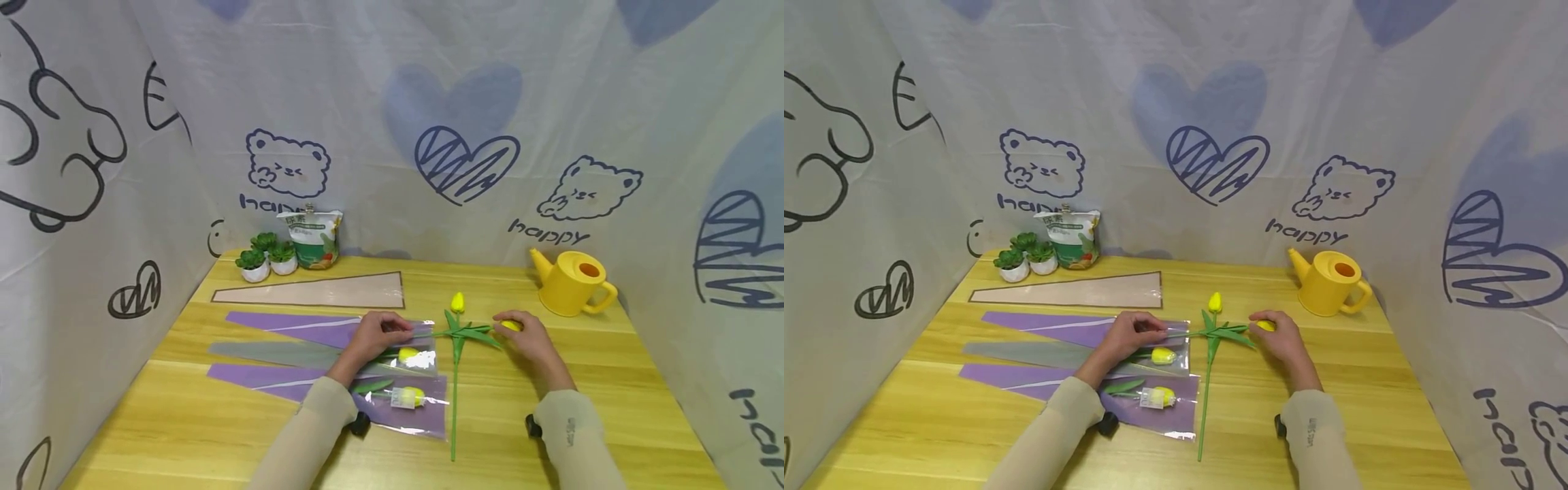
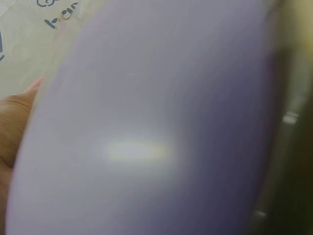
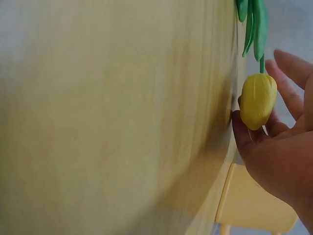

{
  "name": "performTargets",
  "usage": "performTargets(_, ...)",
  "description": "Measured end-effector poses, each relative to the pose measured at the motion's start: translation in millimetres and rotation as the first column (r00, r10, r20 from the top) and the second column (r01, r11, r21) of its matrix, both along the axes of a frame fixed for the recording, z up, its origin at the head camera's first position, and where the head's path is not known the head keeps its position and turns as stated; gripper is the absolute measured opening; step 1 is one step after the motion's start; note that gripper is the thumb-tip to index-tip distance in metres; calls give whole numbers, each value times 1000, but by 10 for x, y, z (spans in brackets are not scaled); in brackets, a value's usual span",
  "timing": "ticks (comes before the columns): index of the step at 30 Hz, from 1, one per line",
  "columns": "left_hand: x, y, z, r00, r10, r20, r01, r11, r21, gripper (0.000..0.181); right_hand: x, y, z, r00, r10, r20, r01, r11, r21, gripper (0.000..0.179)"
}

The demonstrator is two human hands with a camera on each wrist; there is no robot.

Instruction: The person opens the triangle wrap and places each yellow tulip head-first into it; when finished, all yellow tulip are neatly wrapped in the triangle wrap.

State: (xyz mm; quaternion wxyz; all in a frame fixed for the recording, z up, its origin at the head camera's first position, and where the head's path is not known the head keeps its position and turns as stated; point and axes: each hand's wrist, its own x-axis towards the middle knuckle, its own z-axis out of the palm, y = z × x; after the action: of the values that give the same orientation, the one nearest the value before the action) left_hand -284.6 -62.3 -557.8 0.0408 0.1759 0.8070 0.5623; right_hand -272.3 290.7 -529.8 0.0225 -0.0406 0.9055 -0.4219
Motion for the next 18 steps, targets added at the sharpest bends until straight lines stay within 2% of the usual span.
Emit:
performTargets(8,-1,-6,-1,1000,20,-4,-20,1000,-1,11,-18,-2,-57,1000,15,-4,-14,997,74,19)
performTargets(13,-8,-5,1,1000,3,-6,-3,1000,1,12,0,44,-81,999,28,-18,-26,993,119,16)
performTargets(18,-16,-15,-8,1000,-3,-12,3,1000,-2,12,36,66,-61,998,53,-22,-50,991,123,16)
